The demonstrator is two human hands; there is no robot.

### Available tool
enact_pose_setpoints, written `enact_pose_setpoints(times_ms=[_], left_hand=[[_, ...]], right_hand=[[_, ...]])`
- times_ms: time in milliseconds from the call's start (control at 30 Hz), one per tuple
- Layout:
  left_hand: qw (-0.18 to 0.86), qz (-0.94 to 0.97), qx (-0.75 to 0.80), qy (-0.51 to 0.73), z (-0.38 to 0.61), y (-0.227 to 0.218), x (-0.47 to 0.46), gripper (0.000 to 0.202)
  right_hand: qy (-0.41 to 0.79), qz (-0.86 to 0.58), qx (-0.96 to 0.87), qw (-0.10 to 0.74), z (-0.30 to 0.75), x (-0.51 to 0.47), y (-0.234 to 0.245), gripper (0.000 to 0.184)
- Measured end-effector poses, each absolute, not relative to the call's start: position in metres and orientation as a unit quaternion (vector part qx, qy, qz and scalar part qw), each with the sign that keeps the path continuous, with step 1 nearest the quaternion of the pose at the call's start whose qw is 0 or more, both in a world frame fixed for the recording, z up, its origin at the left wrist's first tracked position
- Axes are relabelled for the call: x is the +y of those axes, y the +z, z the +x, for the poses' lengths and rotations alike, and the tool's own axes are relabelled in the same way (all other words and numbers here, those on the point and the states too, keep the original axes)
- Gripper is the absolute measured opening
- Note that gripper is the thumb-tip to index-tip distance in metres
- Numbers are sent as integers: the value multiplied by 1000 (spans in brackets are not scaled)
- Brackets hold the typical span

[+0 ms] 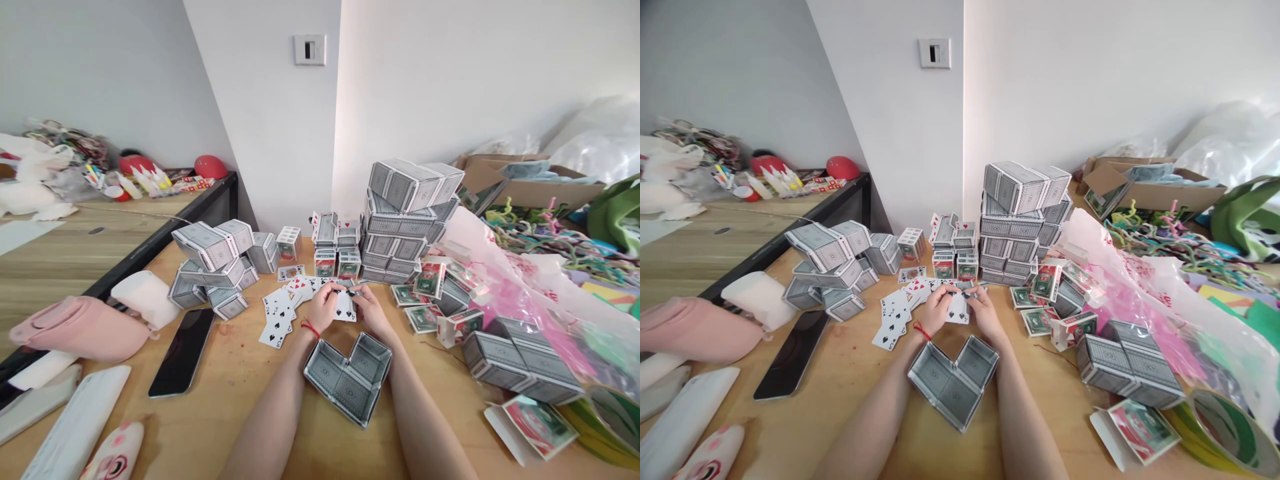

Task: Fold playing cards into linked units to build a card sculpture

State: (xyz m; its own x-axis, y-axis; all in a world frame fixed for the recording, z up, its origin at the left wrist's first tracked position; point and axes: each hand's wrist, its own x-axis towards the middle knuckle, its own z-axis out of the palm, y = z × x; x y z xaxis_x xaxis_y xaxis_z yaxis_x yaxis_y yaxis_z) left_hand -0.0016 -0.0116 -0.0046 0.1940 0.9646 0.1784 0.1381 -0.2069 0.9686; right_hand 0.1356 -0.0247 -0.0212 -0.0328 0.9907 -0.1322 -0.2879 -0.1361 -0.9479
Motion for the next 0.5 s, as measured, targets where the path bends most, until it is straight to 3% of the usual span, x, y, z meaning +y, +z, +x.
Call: enact_pose_setpoints(times_ms=[367,500], left_hand=[[441,632,443,457,-2,-2,-13,19],[450,625,447,455,-2,1,-14,20]], right_hand=[[614,-425,-359,560,133,-29,-11,13],[672,-410,-315,531,135,-31,-6,17]])
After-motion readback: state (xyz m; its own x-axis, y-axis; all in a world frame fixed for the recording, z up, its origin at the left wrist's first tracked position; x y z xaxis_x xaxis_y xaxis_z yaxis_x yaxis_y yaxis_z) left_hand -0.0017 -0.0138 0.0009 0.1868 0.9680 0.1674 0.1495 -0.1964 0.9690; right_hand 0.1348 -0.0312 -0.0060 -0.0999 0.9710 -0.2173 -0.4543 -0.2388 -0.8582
